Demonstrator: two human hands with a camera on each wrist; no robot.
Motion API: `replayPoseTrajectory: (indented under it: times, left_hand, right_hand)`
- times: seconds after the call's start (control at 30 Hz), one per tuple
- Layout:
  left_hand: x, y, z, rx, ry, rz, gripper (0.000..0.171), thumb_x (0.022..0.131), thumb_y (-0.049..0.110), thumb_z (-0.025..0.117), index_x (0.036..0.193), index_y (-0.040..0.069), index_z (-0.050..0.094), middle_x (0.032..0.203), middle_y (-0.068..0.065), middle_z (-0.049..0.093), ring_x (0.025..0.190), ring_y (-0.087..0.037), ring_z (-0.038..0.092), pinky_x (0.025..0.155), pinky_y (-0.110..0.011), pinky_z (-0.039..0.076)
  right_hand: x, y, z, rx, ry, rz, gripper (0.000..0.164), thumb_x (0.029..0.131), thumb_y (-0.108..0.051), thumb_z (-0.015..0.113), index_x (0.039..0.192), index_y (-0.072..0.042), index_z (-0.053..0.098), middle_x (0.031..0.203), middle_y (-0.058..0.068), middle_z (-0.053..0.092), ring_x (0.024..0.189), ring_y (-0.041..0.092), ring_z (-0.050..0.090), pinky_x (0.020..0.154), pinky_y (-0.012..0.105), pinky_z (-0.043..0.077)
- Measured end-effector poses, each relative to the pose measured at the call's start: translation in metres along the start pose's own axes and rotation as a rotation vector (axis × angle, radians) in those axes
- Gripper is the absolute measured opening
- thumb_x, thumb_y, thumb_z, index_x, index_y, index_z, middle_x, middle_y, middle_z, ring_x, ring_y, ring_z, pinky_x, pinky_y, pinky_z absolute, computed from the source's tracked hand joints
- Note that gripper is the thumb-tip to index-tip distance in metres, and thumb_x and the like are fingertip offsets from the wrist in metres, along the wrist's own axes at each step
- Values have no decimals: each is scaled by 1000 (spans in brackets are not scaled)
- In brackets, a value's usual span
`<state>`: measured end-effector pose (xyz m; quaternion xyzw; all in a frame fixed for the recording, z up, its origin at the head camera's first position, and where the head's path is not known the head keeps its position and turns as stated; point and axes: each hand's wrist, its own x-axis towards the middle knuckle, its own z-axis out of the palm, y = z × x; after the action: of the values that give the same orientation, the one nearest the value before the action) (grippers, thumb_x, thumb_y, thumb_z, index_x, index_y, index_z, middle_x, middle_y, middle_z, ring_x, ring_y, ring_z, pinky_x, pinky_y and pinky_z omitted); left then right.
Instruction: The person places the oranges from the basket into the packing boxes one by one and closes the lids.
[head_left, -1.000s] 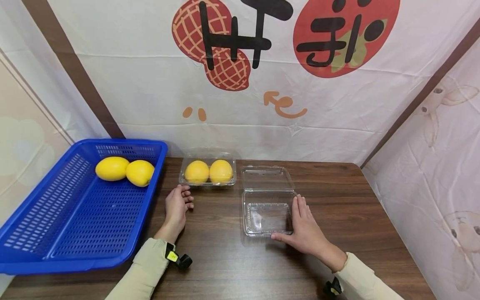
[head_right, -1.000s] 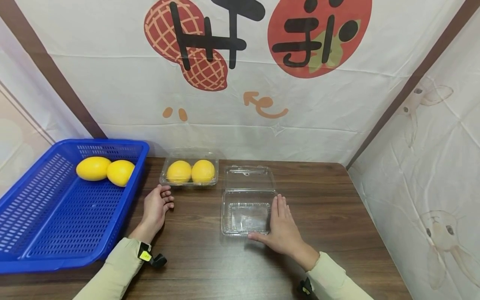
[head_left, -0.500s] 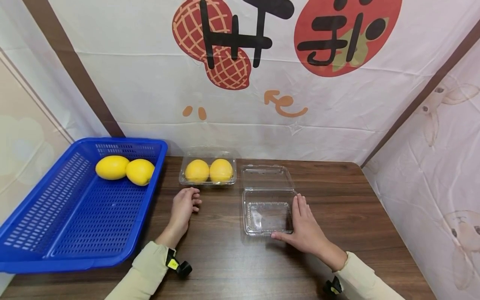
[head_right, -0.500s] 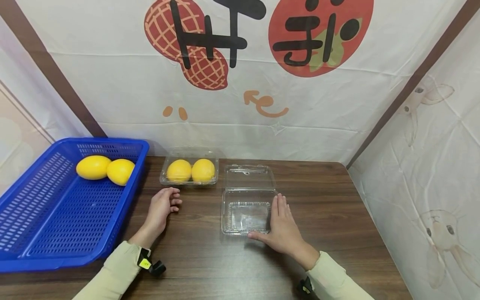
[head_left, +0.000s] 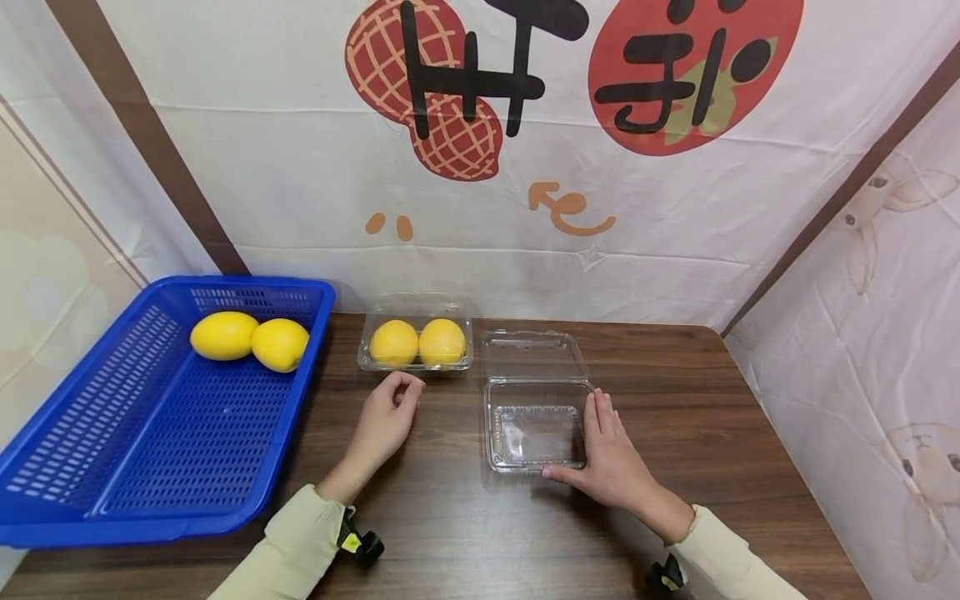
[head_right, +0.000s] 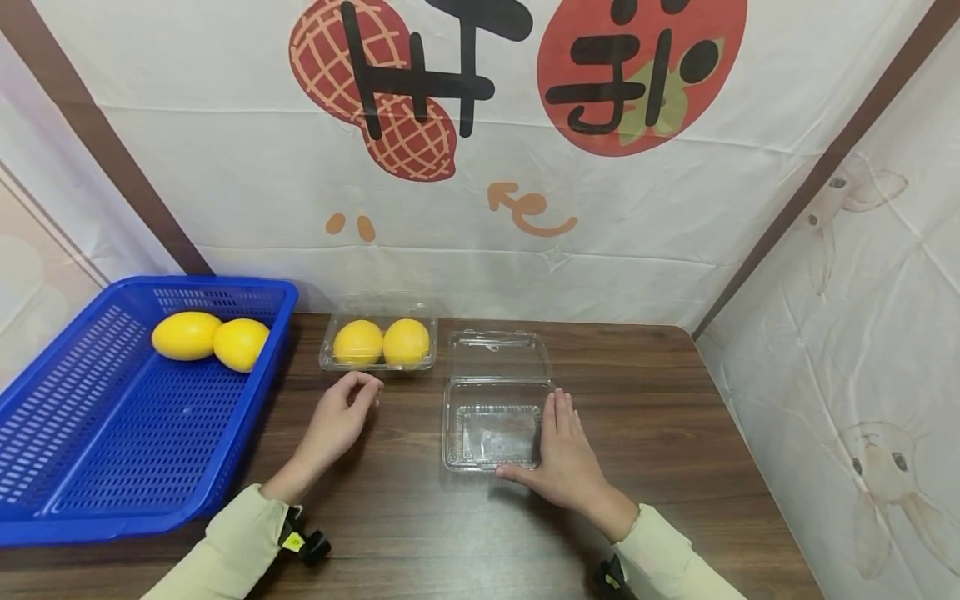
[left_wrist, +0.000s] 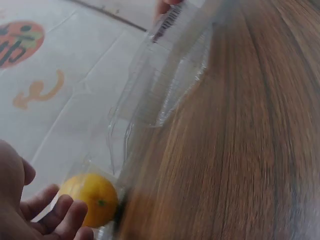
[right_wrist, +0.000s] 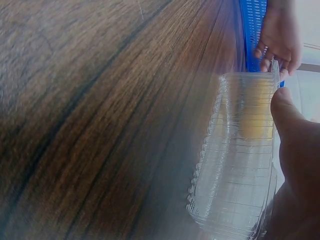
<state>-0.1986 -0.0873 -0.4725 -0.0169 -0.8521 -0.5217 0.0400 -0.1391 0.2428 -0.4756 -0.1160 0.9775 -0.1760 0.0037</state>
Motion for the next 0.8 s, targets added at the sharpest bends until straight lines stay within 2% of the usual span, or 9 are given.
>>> replayPoseTrajectory:
  times: [0.17,0.37,0.43,0.6,0.8]
  left_hand:
    - [-5,6,1,181,-1,190,14,103,18,60,106,7,67,104,-9,66,94,-24,63,83,-42,52]
    - [-11,12,2,380,20,364,17,100,21,65,108,7,68,107,-9,68,101,-28,65,89,-51,50]
    - [-12,14,2,447,9,410,21,99,23,66,111,6,68,110,-10,69,105,-30,65,92,-54,49]
    - [-15,17,2,606,-69,456,35,100,32,65,122,5,67,123,-13,67,116,-34,62,99,-57,44]
    - [-19,17,0,723,-137,475,50,100,41,63,138,8,60,144,-17,56,133,-36,51,110,-64,32]
  right_hand:
    - [0,0,0,0,7,-3,129,77,-65,78,151,21,16,159,41,12,149,52,15,119,58,20]
    - [0,0,1,-3,16,-11,128,77,-64,78,151,21,18,158,41,13,149,52,16,119,59,21]
    - [0,0,1,-3,19,-14,128,77,-63,79,151,21,18,158,42,14,148,52,16,118,59,21]
    - [-1,0,1,-3,21,-14,128,77,-63,79,151,21,18,158,42,14,148,53,16,118,59,22]
    - [-1,0,1,3,16,-7,128,77,-63,79,151,21,17,158,42,13,149,52,15,119,59,21]
